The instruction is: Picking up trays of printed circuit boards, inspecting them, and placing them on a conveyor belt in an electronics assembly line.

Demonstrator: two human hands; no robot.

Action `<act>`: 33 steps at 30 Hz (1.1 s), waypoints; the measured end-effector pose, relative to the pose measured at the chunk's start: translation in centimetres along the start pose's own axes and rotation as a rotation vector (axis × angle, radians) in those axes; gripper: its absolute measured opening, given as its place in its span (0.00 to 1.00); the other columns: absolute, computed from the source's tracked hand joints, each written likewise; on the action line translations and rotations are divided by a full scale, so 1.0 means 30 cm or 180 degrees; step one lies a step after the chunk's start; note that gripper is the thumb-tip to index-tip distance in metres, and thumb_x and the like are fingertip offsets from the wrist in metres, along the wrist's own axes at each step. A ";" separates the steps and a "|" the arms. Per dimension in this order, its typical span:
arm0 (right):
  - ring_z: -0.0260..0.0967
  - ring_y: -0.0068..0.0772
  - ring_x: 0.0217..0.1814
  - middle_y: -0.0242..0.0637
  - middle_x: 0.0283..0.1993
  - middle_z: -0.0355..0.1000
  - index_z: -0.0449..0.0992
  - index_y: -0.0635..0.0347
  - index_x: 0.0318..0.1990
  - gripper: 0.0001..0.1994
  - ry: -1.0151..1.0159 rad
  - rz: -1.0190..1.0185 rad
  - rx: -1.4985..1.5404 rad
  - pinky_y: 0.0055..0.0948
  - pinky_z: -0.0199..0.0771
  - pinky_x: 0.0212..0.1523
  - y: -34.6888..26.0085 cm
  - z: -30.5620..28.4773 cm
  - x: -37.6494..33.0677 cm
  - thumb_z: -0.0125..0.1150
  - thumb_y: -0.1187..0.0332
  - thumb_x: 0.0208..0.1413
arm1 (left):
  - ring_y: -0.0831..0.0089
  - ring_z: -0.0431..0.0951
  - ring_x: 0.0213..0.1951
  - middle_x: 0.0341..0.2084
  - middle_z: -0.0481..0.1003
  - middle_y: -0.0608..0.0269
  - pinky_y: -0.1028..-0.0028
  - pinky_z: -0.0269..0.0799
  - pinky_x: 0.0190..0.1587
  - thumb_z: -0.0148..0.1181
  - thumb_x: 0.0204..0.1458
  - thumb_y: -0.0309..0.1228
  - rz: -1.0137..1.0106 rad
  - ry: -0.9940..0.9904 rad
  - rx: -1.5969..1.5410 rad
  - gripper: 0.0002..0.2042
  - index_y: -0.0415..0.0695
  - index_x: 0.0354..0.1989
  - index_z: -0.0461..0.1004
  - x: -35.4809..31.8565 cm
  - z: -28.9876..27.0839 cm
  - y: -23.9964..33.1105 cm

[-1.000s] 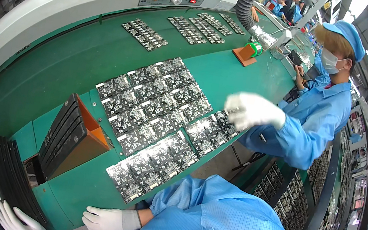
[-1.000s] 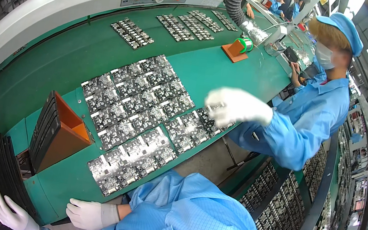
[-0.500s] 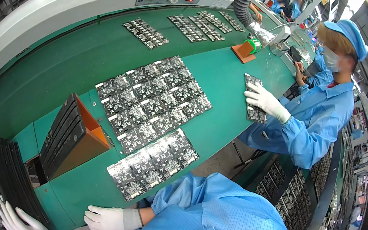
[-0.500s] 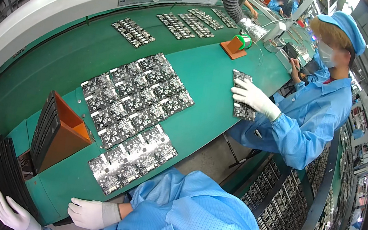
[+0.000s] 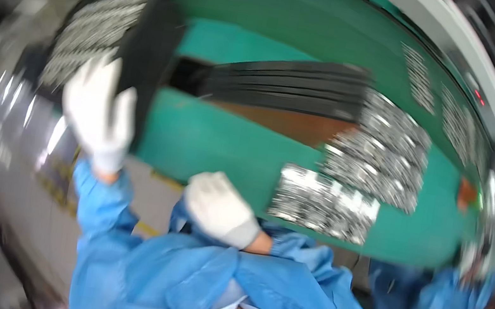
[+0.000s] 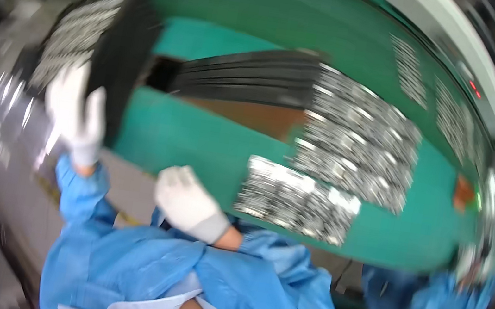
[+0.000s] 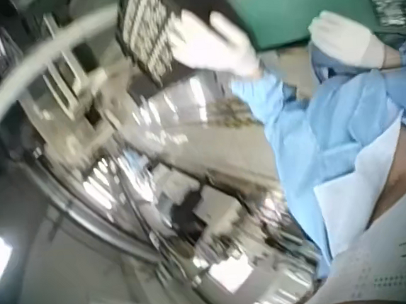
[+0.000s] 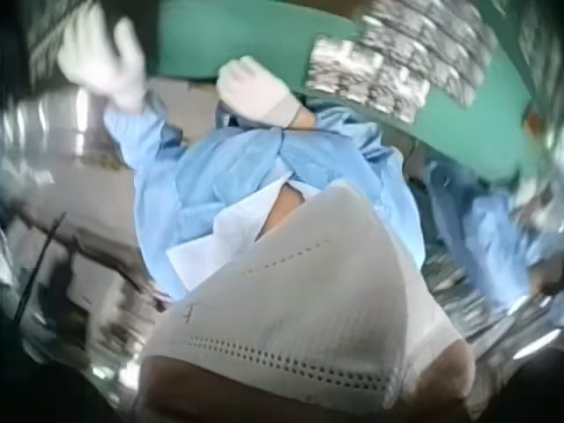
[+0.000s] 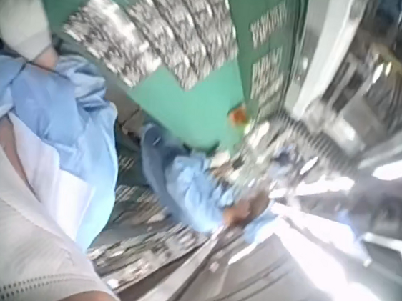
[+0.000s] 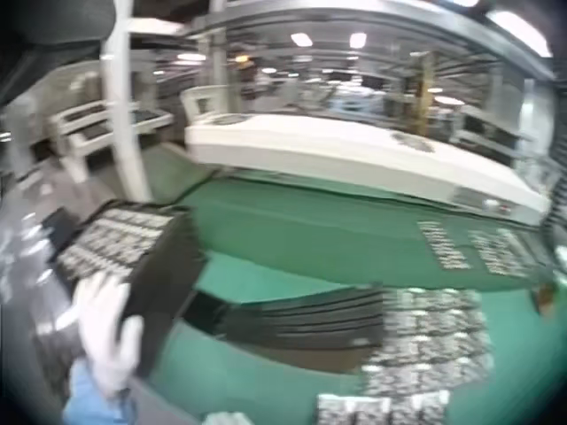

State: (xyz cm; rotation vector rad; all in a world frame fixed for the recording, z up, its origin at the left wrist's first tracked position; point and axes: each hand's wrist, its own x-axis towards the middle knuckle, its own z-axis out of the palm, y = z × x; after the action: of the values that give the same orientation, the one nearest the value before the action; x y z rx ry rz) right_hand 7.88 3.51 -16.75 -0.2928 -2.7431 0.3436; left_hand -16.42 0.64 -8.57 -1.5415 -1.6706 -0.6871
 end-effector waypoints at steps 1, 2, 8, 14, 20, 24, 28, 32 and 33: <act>0.71 0.44 0.41 0.47 0.38 0.71 0.75 0.64 0.33 0.08 -0.0280 -0.0006 0.0045 0.42 0.74 0.46 0.000 -0.001 0.002 0.56 0.69 0.50 | 0.47 0.74 0.59 0.55 0.78 0.49 0.51 0.63 0.64 0.65 0.54 0.33 -0.0078 -0.0049 0.0234 0.22 0.40 0.57 0.77 -0.034 0.000 -0.015; 0.72 0.45 0.47 0.48 0.43 0.73 0.77 0.64 0.38 0.10 0.0106 -0.0176 -0.0118 0.44 0.75 0.51 -0.007 0.031 -0.023 0.57 0.69 0.51 | 0.47 0.74 0.59 0.55 0.78 0.50 0.50 0.62 0.64 0.66 0.52 0.35 -0.0067 -0.0085 0.0168 0.23 0.41 0.57 0.78 -0.051 -0.024 -0.033; 0.74 0.45 0.57 0.45 0.53 0.75 0.77 0.64 0.48 0.16 0.0531 -0.0382 -0.0310 0.47 0.75 0.61 -0.037 0.065 -0.056 0.67 0.69 0.53 | 0.55 0.77 0.56 0.49 0.81 0.57 0.53 0.60 0.67 0.68 0.49 0.28 -0.0440 0.0211 0.0465 0.16 0.45 0.48 0.83 -0.129 -0.194 -0.082; 0.73 0.46 0.57 0.44 0.52 0.75 0.76 0.64 0.49 0.17 0.0596 -0.0356 -0.0367 0.47 0.75 0.61 -0.037 0.067 -0.052 0.68 0.72 0.51 | 0.57 0.78 0.47 0.40 0.80 0.55 0.60 0.70 0.57 0.67 0.52 0.25 -0.0985 0.0608 0.0237 0.11 0.41 0.44 0.83 -0.113 -0.256 -0.150; 0.73 0.46 0.58 0.45 0.53 0.74 0.76 0.65 0.50 0.18 0.0638 -0.0334 -0.0351 0.48 0.74 0.62 -0.043 0.069 -0.057 0.68 0.72 0.51 | 0.57 0.75 0.45 0.39 0.78 0.57 0.62 0.70 0.51 0.76 0.46 0.43 -0.0731 0.0062 0.0258 0.20 0.43 0.43 0.83 -0.062 -0.230 -0.104; 0.73 0.46 0.58 0.45 0.53 0.74 0.76 0.65 0.50 0.18 0.0687 -0.0372 -0.0351 0.48 0.73 0.62 -0.044 0.076 -0.061 0.68 0.71 0.52 | 0.56 0.73 0.47 0.41 0.75 0.56 0.59 0.68 0.52 0.77 0.42 0.52 -0.1043 -0.0296 0.0387 0.28 0.44 0.46 0.81 -0.075 -0.199 -0.100; 0.73 0.47 0.57 0.45 0.53 0.74 0.76 0.65 0.50 0.18 0.0640 -0.0357 -0.0377 0.48 0.73 0.63 -0.045 0.073 -0.056 0.69 0.70 0.52 | 0.55 0.72 0.47 0.40 0.74 0.55 0.59 0.67 0.51 0.77 0.39 0.55 -0.1023 -0.0339 0.0354 0.32 0.45 0.47 0.80 -0.064 -0.200 -0.104; 0.74 0.47 0.57 0.45 0.53 0.74 0.76 0.66 0.51 0.19 0.0653 -0.0347 -0.0432 0.49 0.73 0.63 -0.044 0.073 -0.057 0.69 0.70 0.52 | 0.55 0.71 0.45 0.37 0.72 0.57 0.58 0.66 0.51 0.77 0.37 0.57 -0.1075 -0.0341 0.0342 0.30 0.47 0.43 0.80 -0.054 -0.177 -0.101; 0.74 0.47 0.57 0.45 0.53 0.74 0.76 0.66 0.51 0.19 0.0671 -0.0385 -0.0411 0.49 0.73 0.63 -0.046 0.073 -0.056 0.69 0.70 0.52 | 0.55 0.71 0.45 0.37 0.72 0.57 0.58 0.66 0.51 0.77 0.37 0.57 -0.1124 -0.0412 0.0312 0.30 0.47 0.41 0.80 -0.054 -0.181 -0.104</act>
State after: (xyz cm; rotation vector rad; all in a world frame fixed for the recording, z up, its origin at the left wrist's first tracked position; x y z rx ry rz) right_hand 8.39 1.37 -18.90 -0.1836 -2.5641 0.0970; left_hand -18.61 -5.05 -6.45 -1.2570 -2.0706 -0.6835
